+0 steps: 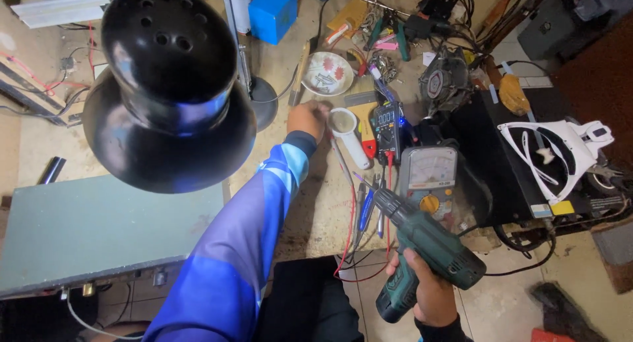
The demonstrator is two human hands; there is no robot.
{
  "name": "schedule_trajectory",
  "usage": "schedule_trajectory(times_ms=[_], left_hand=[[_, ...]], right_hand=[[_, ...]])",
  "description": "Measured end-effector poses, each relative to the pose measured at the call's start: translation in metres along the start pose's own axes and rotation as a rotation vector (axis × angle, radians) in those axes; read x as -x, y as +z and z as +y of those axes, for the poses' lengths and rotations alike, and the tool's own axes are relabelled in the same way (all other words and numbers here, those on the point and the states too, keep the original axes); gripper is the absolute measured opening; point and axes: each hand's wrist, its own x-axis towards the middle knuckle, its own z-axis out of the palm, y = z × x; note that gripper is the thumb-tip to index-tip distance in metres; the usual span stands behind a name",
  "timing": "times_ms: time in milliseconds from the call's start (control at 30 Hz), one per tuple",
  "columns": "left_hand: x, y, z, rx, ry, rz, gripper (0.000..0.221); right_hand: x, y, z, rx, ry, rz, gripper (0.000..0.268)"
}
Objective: The person uses a power drill to remove screws from an amplifier's metal casing and then lifts the cover to expose the internal components.
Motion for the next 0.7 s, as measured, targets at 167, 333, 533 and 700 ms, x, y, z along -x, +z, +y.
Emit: schedule_trajectory(times_ms=[167,333,533,700], left_hand=[[0.029,-0.051,0.029,-0.359,0.193,-0.200,0.020],[0.176,-0.218,0.074,-0.214,0.703,-0.070,0.023],[0.298,-0.238,0.042,-0.717,0.391,0.246,0.056],[0.318,-0.217,0.018,-0.792,0.263,0.432,0.043]], right_hand=[[0.000,-0.019,0.021,-0.244,0.100,-0.181,0.055],[0.002,-0.018,0.045,-0.389,0.392,-0.513,0.068],[0.000,0.024,0.045,-0.200,0.503,-0.479,0.049],[-0.005,0.044,0.041,-0.159,0.444,-0.543,0.048]])
